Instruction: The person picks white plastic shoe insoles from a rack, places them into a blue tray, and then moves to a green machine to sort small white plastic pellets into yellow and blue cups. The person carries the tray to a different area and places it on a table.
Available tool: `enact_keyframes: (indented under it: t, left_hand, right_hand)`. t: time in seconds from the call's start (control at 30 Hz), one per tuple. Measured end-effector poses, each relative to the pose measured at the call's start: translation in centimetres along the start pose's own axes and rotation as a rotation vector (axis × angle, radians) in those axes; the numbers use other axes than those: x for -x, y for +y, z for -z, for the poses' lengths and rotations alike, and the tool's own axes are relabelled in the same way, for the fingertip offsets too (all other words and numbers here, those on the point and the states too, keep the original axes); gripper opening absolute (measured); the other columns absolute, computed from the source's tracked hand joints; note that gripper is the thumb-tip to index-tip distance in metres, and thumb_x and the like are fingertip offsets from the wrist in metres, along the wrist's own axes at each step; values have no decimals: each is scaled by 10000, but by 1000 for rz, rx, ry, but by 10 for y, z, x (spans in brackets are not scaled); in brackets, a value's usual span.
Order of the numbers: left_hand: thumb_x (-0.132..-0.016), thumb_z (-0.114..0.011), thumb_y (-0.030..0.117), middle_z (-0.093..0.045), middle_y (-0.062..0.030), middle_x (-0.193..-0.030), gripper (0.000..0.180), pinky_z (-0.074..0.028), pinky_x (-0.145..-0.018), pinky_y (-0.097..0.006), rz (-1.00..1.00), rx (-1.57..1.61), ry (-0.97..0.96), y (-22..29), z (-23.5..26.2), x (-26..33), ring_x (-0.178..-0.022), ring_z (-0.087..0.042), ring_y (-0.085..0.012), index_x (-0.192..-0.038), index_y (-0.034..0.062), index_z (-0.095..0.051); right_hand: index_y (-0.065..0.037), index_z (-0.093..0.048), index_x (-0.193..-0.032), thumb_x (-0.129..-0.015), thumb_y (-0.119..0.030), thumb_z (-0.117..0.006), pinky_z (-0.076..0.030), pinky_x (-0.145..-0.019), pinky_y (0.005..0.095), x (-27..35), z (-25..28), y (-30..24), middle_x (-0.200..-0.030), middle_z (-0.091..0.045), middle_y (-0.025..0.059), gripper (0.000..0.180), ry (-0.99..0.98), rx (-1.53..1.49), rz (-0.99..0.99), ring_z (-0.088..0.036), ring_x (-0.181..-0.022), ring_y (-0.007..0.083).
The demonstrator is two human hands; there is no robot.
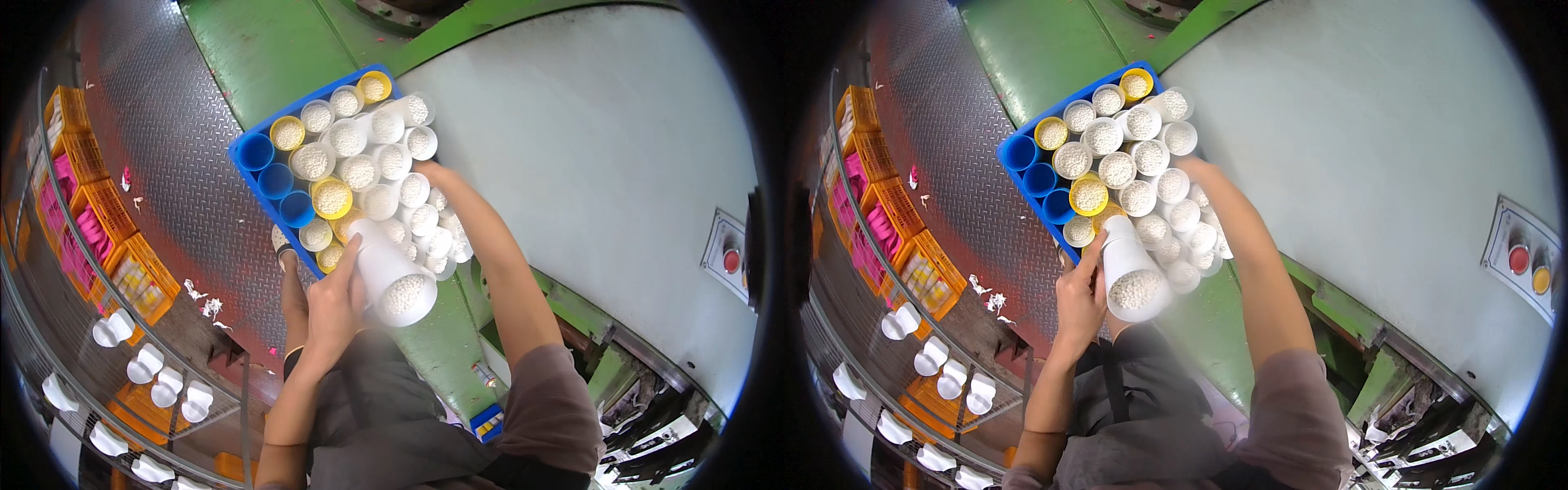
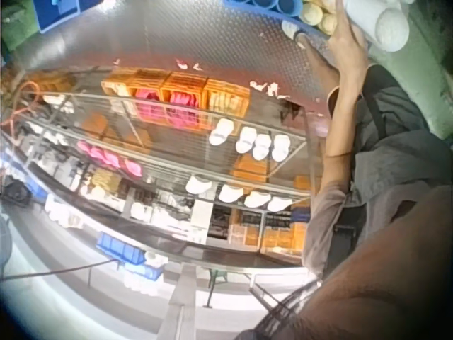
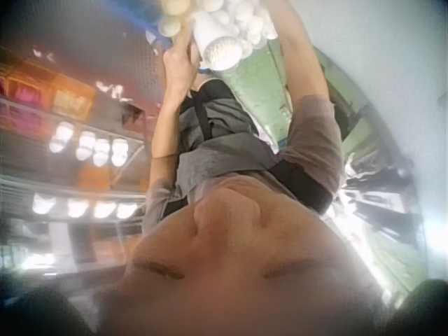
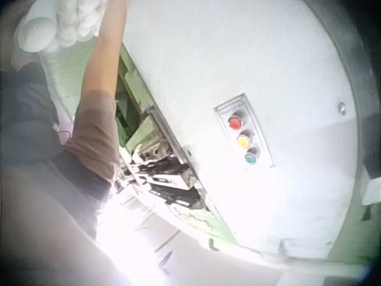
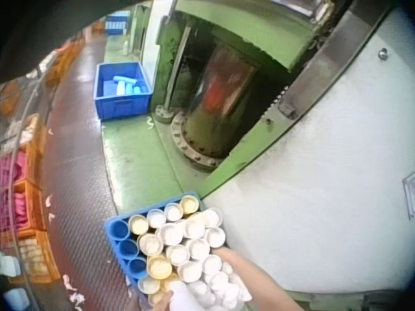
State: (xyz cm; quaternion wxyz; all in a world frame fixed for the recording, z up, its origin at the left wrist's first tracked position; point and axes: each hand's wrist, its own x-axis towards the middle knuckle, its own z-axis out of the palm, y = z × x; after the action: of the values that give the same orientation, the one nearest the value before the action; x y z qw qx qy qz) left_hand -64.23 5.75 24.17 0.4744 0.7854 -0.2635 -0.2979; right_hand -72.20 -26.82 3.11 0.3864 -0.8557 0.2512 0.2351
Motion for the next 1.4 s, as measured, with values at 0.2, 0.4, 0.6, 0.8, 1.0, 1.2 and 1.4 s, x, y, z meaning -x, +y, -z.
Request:
enact_keyframes:
  t: [0.2, 0.4, 0.6, 0.8, 1.0, 1.2, 1.4]
  left_hand:
    - [-860, -571, -83, -647, -287, -1004, 498, -526, -666, -353, 102, 46, 9, -6, 9, 6, -714, -685, -328, -1338, 54, -585]
    - [-869, -562, -56, -638, -252, -744, 468, -509, -587, -412, 61, 27, 54, -12, 10, 5, -599, -668, -334, -1333, 9, -570]
    - [-877, -552, -64, -636, -253, -732, 453, -511, -594, -389, -9, 32, 86, -14, 10, 5, -599, -668, -325, -1325, 3, -574]
    - [-861, -553, -64, -623, -245, -707, 477, -508, -593, -384, 17, 59, 9, 1, 3, 2, -590, -654, -340, -1330, 24, -575]
    - [-819, -580, -39, -611, -223, -702, 503, -508, -595, -415, -133, 72, -2, 22, -32, -22, -623, -641, -354, -1314, 48, -591]
    - [-831, -585, -39, -637, -215, -725, 498, -511, -592, -422, -216, 83, -26, 37, -108, -58, -619, -643, -359, -1325, 29, -574]
    - [-844, -590, -14, -635, -223, -721, 520, -505, -618, -459, -197, 124, -1, 24, -165, -89, -657, -644, -383, -1360, 1, -525]
  right_hand:
    - [-44, -571, -1286, -884, -223, -649, -482, -972, 397, -7, -11, -10, -1263, -627, 207, 447, 55, -45, -66, -610, -1138, 332]
    - [-39, -574, -1270, -890, -255, -641, -488, -961, 398, 0, -5, -21, -1260, -623, 214, 443, 111, -88, -102, -610, -1137, 340]
    - [-26, -638, -1137, -919, -281, -597, -514, -880, 402, 11, 7, -23, -1175, -653, 224, 339, 199, 118, -68, -632, -1059, 365]
    - [-2, -704, -953, -865, -139, -630, -505, -749, 420, 116, 42, -62, -895, -676, 202, 178, 462, -79, -64, -649, -844, 357]
    - [12, -684, -1124, -911, -158, -631, -521, -794, 366, 295, 29, -113, -994, -699, 180, 278, 147, 440, -392, -658, -866, 324]
    - [9, -535, -1373, -1016, -178, -536, -532, -739, 285, 304, 58, -157, -1037, -704, 72, 404, 721, -636, -233, -664, -892, 161]
    - [2, -579, -1312, -1005, -114, -506, -563, -636, 290, 238, 65, -145, -924, -711, 99, 336, 756, -497, -284, -657, -726, 103]
